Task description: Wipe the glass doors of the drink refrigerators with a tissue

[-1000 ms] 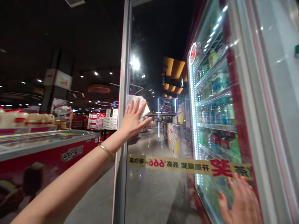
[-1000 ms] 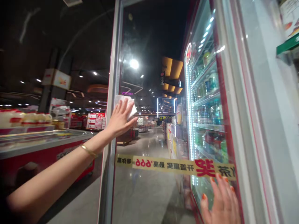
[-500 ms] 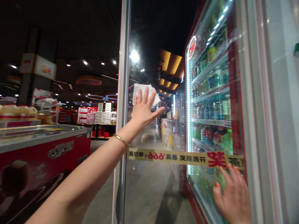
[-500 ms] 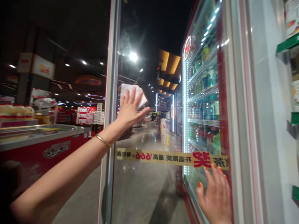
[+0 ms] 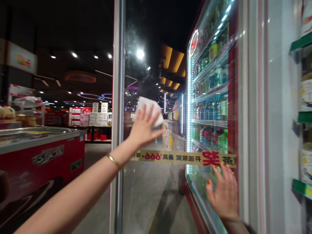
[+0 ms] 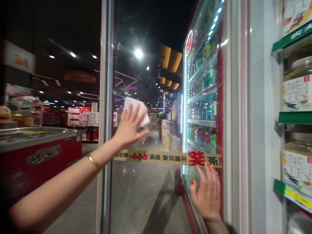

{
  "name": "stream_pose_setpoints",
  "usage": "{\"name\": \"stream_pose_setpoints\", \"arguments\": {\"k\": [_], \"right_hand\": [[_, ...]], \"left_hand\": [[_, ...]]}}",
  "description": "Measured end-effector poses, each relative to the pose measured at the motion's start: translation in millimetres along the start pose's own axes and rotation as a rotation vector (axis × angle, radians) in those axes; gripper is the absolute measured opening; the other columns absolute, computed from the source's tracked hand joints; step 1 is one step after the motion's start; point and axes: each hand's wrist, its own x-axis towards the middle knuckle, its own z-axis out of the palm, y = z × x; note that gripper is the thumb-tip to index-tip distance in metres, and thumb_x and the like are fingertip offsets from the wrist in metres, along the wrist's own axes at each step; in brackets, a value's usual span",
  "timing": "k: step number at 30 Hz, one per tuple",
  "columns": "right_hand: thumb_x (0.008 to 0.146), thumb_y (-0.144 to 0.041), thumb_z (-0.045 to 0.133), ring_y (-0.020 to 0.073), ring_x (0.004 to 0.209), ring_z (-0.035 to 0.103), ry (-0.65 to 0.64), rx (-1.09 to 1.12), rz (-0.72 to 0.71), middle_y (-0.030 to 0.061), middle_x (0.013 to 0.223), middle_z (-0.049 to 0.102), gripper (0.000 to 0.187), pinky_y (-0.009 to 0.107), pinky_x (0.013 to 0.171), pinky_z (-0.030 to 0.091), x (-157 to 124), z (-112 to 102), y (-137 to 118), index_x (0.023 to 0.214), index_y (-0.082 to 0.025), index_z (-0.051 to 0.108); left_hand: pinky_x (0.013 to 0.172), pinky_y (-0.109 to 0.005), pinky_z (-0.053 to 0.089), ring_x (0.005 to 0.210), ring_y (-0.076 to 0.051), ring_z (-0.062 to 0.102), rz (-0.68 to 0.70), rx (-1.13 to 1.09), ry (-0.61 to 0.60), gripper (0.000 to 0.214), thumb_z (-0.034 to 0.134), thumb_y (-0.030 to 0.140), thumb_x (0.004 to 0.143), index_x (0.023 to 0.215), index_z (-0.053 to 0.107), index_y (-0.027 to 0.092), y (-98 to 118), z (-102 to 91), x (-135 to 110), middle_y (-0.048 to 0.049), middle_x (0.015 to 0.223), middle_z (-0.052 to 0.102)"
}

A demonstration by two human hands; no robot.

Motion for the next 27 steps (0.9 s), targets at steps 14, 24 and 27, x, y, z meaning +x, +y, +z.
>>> {"name": "stream_pose_setpoints", "arguments": {"k": [14, 24, 27], "right_hand": [[0.1, -0.03, 0.058, 0.0445, 0.162, 0.037, 0.021, 0.027, 0.0, 0.0229, 0.173, 0.041, 0.072, 0.07, 0.125, 0.041, -5, 2, 5, 0.167, -0.015, 0.038], [0.106, -0.044, 0.054, 0.0348, 0.167, 0.03, -0.249, 0.58, 0.552, 0.0145, 0.18, 0.03, 0.061, 0.066, 0.133, 0.032, -27, -44, -86, 0.164, -0.025, 0.047], [0.108, -0.049, 0.051, 0.0284, 0.164, 0.037, -0.436, 0.996, 0.697, 0.0097, 0.18, 0.033, 0.069, 0.053, 0.129, 0.043, -57, -60, -153, 0.172, -0.033, 0.031]], "left_hand": [[0.139, -0.066, 0.009, 0.172, -0.039, -0.002, -0.17, 0.075, 0.031, 0.087, 0.055, 0.067, 0.101, 0.173, 0.018, 0.035, -10, 20.4, -124, -0.0062, 0.185, 0.002], [0.138, -0.056, 0.029, 0.165, -0.023, 0.033, -0.516, -0.689, -0.151, 0.054, 0.03, 0.035, 0.111, 0.16, 0.051, 0.032, 159, 86.8, -275, -0.0055, 0.171, 0.047], [0.132, -0.047, 0.042, 0.163, -0.019, 0.036, -0.594, -0.92, -0.187, 0.062, 0.012, 0.043, 0.112, 0.169, 0.035, 0.031, 194, 72.6, -276, -0.0044, 0.175, 0.038]]}}
